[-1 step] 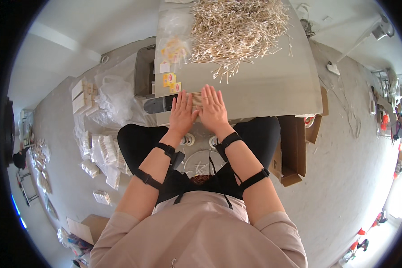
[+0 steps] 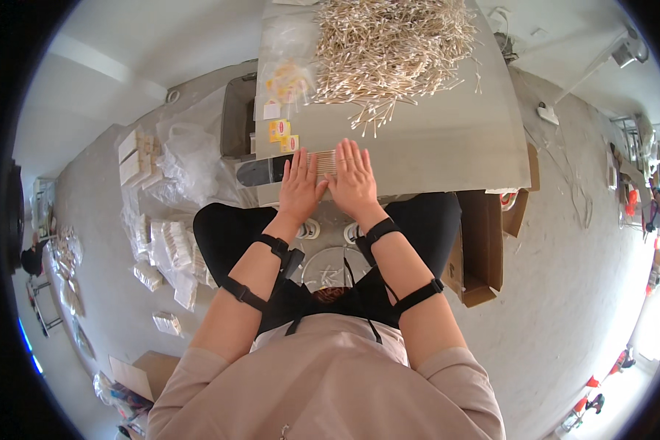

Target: Organize and align loose cotton swabs into small plastic packages.

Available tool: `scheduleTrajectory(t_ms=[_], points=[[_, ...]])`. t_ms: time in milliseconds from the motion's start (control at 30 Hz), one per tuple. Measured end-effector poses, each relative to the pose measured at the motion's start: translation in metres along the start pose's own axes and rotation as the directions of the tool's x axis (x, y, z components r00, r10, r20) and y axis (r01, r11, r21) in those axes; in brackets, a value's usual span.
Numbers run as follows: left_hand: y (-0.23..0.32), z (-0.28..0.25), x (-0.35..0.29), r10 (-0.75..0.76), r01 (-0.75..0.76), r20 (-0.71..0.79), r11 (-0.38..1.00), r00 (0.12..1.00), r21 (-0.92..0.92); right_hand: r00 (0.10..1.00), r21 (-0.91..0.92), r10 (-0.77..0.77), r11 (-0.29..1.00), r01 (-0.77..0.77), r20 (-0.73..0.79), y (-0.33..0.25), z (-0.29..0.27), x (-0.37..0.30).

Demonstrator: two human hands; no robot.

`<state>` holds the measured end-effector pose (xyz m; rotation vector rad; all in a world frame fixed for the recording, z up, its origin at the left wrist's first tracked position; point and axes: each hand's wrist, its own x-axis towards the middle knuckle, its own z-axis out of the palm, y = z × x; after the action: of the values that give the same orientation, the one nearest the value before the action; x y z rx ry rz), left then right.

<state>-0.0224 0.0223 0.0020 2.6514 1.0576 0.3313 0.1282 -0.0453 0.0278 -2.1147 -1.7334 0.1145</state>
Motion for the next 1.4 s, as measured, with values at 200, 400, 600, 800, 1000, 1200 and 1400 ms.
scheduleTrajectory(t_ms=[200,400,600,800,1000,1200,1400], points=[[0.003,-0.004,0.000,-0.012,0.011,0.013,0.999,1.000,0.033,0.991,-0.149,0.038,0.989,-0.018,0.129,0.007,-0.009,0.000],[0.003,0.001,0.002,-0.028,0.025,0.050,0.998,0.998,0.054,0.991,-0.203,-0.032,0.977,0.058,0.131,-0.002,0.003,0.007],[0.003,0.001,0.002,-0.024,0.023,0.049,0.999,0.999,0.033,0.989,-0.204,-0.013,0.978,0.042,0.145,-0.006,0.002,0.005],[-0.023,-0.010,-0.003,-0.163,0.079,-0.322,0.962,0.933,-0.260,0.974,-0.188,0.036,0.982,0.007,0.223,-0.013,-0.003,0.009],[-0.048,-0.033,-0.012,-0.418,0.370,-0.376,0.908,0.827,-0.197,0.978,-0.175,-0.034,0.982,0.070,0.204,-0.031,0.008,0.009],[-0.058,-0.033,-0.012,-0.448,0.392,-0.291,0.890,0.845,-0.233,0.989,-0.147,-0.035,0.988,0.055,0.140,-0.057,0.029,0.014],[-0.061,-0.039,-0.009,-0.443,0.400,-0.179,0.887,0.879,-0.229,0.992,-0.147,-0.061,0.986,0.077,0.113,-0.067,0.031,0.021]])
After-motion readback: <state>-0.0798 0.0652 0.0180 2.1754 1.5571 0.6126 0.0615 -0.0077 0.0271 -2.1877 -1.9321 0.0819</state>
